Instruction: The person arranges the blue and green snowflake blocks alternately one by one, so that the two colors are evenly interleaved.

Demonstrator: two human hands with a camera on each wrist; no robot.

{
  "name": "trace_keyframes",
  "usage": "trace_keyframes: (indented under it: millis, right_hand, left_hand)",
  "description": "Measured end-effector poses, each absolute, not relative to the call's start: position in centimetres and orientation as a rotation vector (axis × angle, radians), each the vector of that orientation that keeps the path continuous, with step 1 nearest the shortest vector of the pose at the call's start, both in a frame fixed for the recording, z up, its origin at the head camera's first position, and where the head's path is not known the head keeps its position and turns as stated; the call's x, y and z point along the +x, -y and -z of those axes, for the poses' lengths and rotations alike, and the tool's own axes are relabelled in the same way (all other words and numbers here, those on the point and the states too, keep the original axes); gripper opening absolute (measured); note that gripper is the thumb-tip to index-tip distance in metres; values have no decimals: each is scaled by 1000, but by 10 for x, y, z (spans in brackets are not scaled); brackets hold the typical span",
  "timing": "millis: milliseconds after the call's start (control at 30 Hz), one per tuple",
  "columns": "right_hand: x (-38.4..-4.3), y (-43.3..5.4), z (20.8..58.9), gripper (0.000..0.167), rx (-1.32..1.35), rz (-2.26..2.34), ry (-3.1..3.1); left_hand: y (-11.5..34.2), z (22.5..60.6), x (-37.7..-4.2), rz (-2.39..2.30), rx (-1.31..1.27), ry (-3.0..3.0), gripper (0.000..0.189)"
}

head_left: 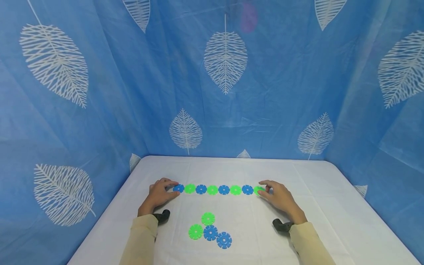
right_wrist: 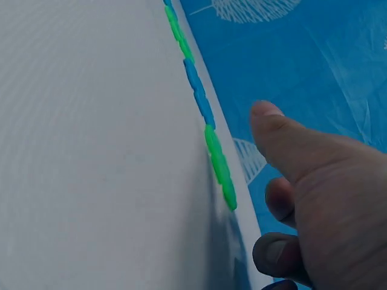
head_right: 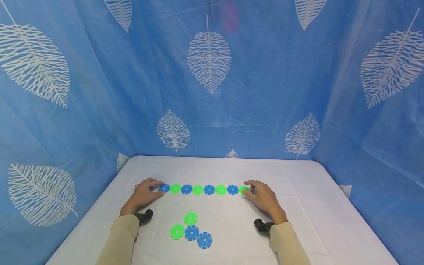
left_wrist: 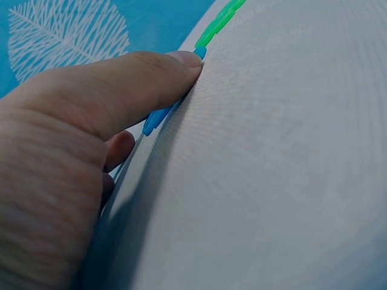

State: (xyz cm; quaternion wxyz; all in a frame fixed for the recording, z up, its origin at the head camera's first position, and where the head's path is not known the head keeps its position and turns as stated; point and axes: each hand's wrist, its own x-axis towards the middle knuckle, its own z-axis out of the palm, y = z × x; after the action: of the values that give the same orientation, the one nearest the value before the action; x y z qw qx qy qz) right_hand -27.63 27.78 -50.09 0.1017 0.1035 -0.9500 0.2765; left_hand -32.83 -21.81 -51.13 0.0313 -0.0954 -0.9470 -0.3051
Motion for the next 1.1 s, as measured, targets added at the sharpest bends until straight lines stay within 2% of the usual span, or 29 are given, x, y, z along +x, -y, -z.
trace_keyframes:
  millis: [533, 867, 1100]
  right_hand:
    - [-267, -264, 470, 39, 350, -921, 2777]
    - [-253, -251, 443, 35, 508, -1170, 2629]
    - [-244, -234, 438, 35, 574, -1248, 2622]
  left_hand:
    - [214, 507, -328, 979, -330, 2900, 44]
    - [216, 508, -328, 957, -308, 2915, 44]
    - [218, 509, -327, 972, -294, 2914, 45]
